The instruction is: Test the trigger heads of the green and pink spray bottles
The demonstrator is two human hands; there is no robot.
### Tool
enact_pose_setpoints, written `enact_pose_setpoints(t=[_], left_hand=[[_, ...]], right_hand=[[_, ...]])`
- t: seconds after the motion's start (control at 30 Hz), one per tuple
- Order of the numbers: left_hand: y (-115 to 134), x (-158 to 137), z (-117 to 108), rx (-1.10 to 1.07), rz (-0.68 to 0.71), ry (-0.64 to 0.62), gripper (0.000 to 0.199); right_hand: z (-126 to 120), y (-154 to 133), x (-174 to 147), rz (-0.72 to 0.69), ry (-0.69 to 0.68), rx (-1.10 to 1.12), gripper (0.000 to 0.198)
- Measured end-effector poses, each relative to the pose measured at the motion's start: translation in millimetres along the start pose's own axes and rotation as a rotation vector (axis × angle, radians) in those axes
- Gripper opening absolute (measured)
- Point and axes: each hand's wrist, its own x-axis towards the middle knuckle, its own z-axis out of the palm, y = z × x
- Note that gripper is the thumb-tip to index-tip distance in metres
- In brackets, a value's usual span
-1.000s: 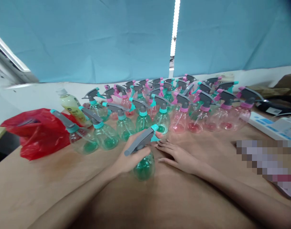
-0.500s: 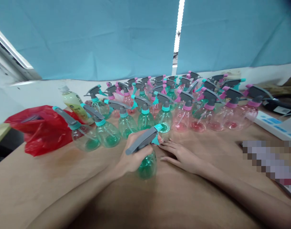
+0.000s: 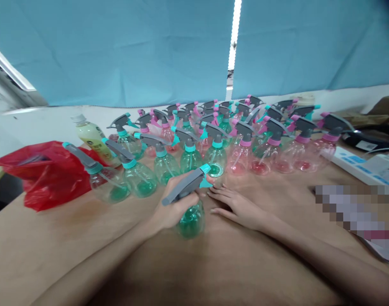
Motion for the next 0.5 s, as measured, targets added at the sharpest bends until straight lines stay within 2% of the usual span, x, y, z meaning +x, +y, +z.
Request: enact_pose_setpoints(t=[0.13, 0.27, 0.4, 0.5], left_hand=[[3.5, -1.8, 3.0, -0.022, -0.052, 0.073, 0.025], [6.3, -3.0, 4.5, -0.047, -0.057, 0.065, 0.028], [7.5, -2.6, 4.6, -0.059, -0.072, 0.074, 0.016], [7.7, -1.5, 4.6, -0.1, -0.09, 0.067, 0.018]], right_hand=[[0.0, -1.2, -0.5, 0.002, 0.007, 0.003, 0.058], [1.8, -1.3, -1.8, 0.019, 0.008, -0.004, 0.058], [2.1, -1.0, -2.6, 0.021, 0.016, 0.005, 0.058], [1.4, -1.4, -2.6, 0.017, 0.006, -0.003, 0.058]])
